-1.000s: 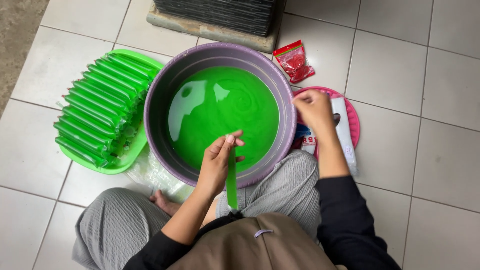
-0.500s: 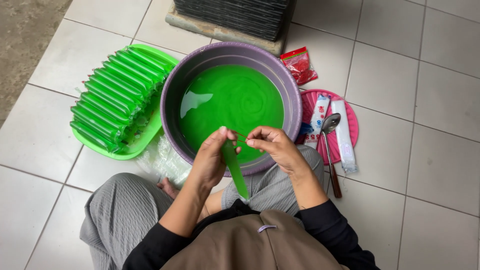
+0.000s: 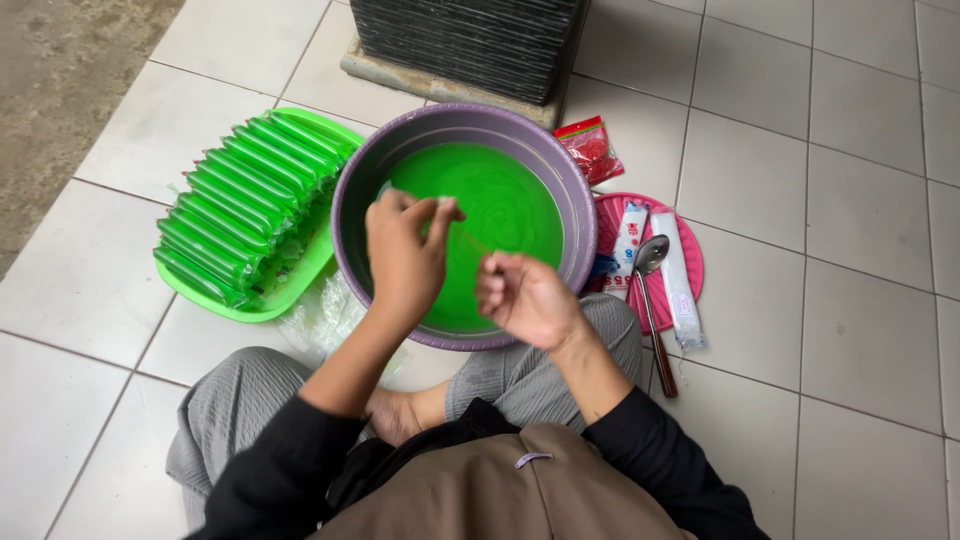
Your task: Filling and sealing small plastic tubes with green liquid snacks using a funnel and ladle while sitting on the floor.
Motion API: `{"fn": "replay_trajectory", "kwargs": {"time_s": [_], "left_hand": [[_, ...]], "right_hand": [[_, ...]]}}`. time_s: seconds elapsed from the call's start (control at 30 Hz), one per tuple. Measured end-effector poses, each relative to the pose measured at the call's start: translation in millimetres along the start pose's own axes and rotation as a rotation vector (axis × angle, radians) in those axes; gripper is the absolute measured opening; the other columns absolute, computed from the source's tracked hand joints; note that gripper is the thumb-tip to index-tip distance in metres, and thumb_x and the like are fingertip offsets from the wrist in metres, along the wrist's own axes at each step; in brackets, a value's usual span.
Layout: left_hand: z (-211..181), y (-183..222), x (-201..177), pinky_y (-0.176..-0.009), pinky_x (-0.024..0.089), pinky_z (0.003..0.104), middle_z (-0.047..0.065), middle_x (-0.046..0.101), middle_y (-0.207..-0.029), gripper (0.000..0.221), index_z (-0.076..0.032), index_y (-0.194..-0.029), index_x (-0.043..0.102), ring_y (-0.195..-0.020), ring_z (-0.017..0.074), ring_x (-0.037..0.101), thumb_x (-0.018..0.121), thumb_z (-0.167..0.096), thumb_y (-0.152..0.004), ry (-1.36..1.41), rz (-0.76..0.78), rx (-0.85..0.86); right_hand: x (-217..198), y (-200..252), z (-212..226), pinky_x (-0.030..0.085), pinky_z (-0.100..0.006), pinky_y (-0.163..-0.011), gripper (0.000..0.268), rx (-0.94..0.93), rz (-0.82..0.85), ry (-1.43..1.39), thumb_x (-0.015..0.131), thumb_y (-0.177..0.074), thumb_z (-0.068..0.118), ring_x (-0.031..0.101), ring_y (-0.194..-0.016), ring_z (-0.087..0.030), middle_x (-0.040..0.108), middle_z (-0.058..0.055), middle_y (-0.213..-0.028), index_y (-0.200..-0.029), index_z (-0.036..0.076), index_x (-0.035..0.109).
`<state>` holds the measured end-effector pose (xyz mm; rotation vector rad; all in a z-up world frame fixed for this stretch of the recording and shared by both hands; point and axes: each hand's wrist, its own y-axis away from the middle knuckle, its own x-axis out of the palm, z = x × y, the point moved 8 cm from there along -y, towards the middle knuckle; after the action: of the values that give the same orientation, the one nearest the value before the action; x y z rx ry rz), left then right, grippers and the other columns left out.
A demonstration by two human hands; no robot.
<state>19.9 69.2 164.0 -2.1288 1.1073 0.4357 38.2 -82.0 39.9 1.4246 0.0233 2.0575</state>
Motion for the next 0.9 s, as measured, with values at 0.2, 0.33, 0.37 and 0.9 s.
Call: {"fn": "replay_trajectory", "kwargs": {"time_s": [0.2, 0.33, 0.37, 0.9], "left_hand": [[-47, -74, 63, -0.073, 0.050, 0.048, 0.010, 0.054, -0.078, 0.029, -0.017, -0.072, 0.074, -0.081, 0.0380, 0.060, 0.069, -0.036, -0.093, -0.059, 0.091, 0.171], [-180, -50, -14, -0.077, 0.051, 0.047, 0.008, 0.056, -0.079, 0.026, -0.019, -0.079, 0.074, -0.084, 0.0377, 0.062, 0.061, -0.034, -0.096, 0.364, 0.220, 0.384], [-200, -37, -33, -0.074, 0.046, 0.040, 0.005, 0.051, -0.079, 0.028, -0.015, -0.086, 0.075, -0.081, 0.0277, 0.056, 0.057, -0.032, -0.099, 0.431, 0.296, 0.485], [-136, -69, 8, -0.073, 0.054, 0.047, 0.004, 0.060, -0.078, 0.031, -0.022, -0.083, 0.073, -0.083, 0.0331, 0.069, 0.058, -0.043, -0.100, 0.283, 0.301, 0.225]], "right_hand": [[66, 21, 89, 0.046, -0.029, -0.083, 0.013, -0.470, 0.276, -0.259, 0.057, -0.104, 0.022, 0.054, -0.078, -0.007, 0.052, 0.008, -0.079, -0.106, 0.013, 0.066], [69, 48, 50, 0.050, -0.044, -0.088, 0.026, -0.579, 0.330, -0.344, 0.057, -0.100, 0.037, 0.056, -0.072, -0.009, 0.046, 0.011, -0.064, -0.080, 0.022, 0.063], [79, 52, 43, 0.041, -0.034, -0.071, 0.031, -0.494, 0.415, -0.447, 0.056, -0.099, 0.031, 0.042, -0.059, -0.007, 0.035, 0.012, -0.056, -0.070, 0.024, 0.051], [100, 76, 78, 0.043, -0.028, -0.074, 0.016, -0.513, 0.475, -0.186, 0.063, -0.101, 0.028, 0.042, -0.062, -0.005, 0.043, 0.012, -0.072, -0.089, 0.020, 0.057]]}}
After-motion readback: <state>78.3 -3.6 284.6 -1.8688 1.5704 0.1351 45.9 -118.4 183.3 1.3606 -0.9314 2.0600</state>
